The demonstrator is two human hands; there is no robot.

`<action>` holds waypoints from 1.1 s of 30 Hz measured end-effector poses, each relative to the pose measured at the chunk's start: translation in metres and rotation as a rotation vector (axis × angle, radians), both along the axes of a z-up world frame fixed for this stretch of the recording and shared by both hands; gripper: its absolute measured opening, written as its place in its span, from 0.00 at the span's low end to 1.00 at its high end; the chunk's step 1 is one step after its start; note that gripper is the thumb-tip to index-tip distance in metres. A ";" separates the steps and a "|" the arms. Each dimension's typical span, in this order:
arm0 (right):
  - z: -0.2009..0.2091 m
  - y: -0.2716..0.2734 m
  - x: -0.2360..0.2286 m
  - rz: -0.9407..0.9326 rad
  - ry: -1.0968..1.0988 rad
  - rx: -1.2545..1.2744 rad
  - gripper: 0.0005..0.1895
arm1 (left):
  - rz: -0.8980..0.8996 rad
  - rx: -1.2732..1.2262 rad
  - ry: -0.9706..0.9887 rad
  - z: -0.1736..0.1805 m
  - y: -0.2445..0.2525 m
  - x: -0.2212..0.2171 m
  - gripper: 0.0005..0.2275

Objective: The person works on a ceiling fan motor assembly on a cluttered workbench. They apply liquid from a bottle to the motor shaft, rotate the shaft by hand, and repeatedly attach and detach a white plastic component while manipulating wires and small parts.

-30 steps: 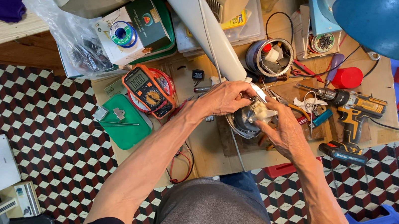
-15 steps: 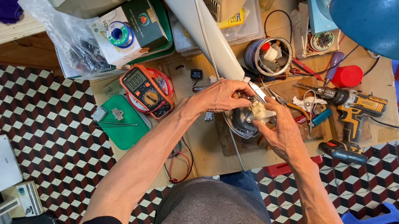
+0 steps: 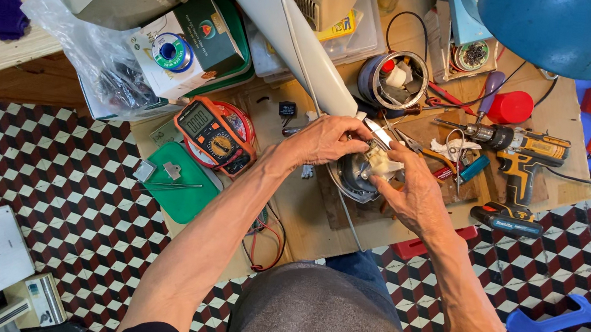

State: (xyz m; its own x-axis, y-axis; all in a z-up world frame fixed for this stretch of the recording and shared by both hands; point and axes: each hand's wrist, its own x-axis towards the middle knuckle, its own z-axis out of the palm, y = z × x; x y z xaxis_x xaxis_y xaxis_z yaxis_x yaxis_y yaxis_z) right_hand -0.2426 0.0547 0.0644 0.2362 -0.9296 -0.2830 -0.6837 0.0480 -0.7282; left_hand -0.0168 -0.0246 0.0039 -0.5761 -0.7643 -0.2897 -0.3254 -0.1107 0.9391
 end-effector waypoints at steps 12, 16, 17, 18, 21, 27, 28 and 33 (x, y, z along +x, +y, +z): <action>-0.007 0.007 -0.002 0.023 -0.045 -0.147 0.27 | -0.045 -0.081 -0.084 0.017 -0.002 0.003 0.12; -0.005 0.007 -0.003 -0.011 -0.074 -0.115 0.28 | -0.066 -0.081 -0.100 0.019 -0.004 0.004 0.12; -0.006 0.008 -0.003 -0.007 -0.067 -0.123 0.28 | -0.060 -0.057 -0.086 0.018 -0.003 0.005 0.12; -0.007 0.008 -0.002 -0.003 -0.059 -0.131 0.28 | -0.054 -0.033 -0.072 0.016 -0.002 0.005 0.12; -0.008 0.006 -0.002 0.001 -0.040 -0.153 0.28 | -0.034 -0.029 0.000 0.012 -0.002 0.004 0.11; -0.012 0.008 -0.001 -0.002 -0.033 -0.200 0.28 | -0.050 0.004 -0.045 0.018 -0.004 0.006 0.14; -0.014 0.008 -0.001 -0.002 -0.035 -0.222 0.28 | -0.064 0.003 -0.028 0.020 -0.005 0.006 0.14; -0.018 0.007 -0.002 0.034 -0.003 -0.287 0.29 | -0.101 -0.019 -0.011 0.020 -0.008 0.007 0.14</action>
